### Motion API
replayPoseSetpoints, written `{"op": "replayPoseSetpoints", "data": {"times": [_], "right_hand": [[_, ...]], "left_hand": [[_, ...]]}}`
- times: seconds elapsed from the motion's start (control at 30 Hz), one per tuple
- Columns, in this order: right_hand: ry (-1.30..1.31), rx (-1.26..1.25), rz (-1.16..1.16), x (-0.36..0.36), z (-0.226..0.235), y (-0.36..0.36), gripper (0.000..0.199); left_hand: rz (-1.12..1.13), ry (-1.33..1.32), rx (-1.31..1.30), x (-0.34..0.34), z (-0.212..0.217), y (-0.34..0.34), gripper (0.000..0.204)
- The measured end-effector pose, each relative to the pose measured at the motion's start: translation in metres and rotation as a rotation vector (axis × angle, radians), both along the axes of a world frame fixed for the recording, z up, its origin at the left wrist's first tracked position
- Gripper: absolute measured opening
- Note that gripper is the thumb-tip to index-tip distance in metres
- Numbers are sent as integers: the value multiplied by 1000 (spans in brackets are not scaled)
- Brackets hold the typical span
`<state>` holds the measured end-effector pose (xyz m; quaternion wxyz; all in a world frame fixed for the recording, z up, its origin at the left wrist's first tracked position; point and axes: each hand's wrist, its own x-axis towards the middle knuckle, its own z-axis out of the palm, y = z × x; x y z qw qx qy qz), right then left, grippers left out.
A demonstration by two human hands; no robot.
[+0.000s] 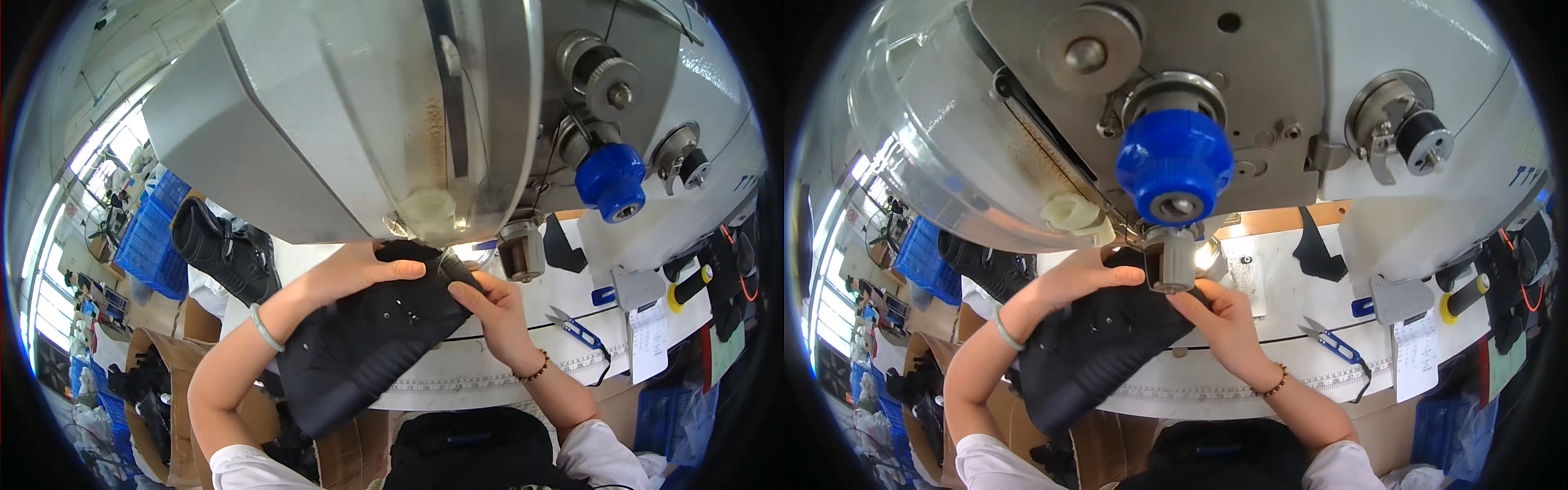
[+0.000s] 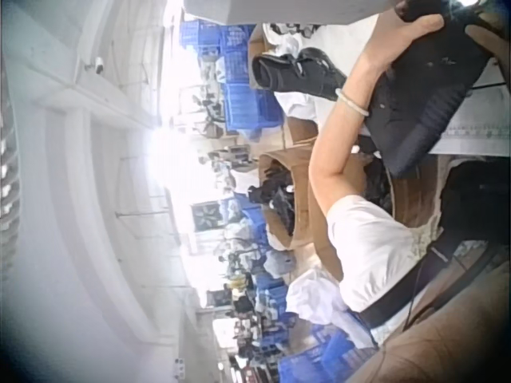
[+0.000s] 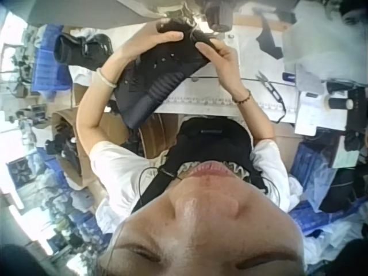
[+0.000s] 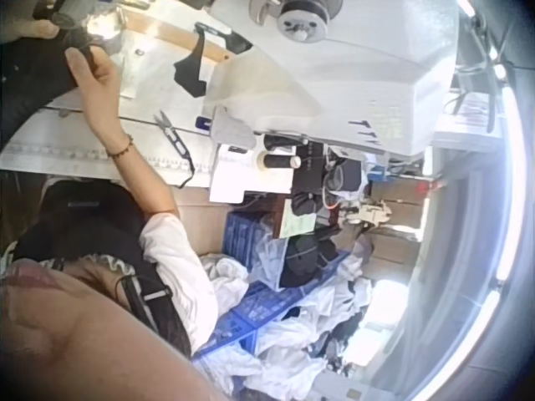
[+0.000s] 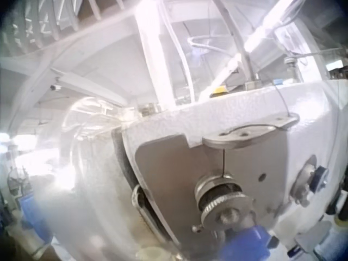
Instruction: The person sews and trims components of a black boot upper using an industrial sewing machine and thread snips.
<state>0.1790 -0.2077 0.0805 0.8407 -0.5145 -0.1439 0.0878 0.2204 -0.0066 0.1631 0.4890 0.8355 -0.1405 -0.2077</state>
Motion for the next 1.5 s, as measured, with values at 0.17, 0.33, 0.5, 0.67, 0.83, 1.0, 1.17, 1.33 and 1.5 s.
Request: {"op": "replayPoseSetpoints", "data": {"times": [0.17,0.33,0.5,0.67,0.83,1.0,1.17,1.33,1.5], "right_hand": [[36,39,-20,4,6,-5,17],[-1,6,-26,5,4,-7,18],[-14,-74,46,4,7,-20,22],[-15,-189,161,4,13,-26,28],[72,-181,65,7,35,-29,26],[95,-189,202,28,23,-50,24],[139,44,369,43,-17,-65,24],[25,181,437,37,-15,-62,24],[-22,76,377,38,-17,-58,25]], "left_hand": [[119,114,-144,-14,0,-9,47],[112,143,-179,-14,2,-12,43],[94,161,-159,-8,3,-6,43],[134,385,-358,-7,1,-4,39],[300,490,-463,-26,-6,-16,37],[382,161,-475,-37,-23,-23,43],[327,45,-449,-31,-27,-27,41],[322,25,-431,-28,-33,-23,38],[338,26,-415,-26,-37,-20,37]]}}
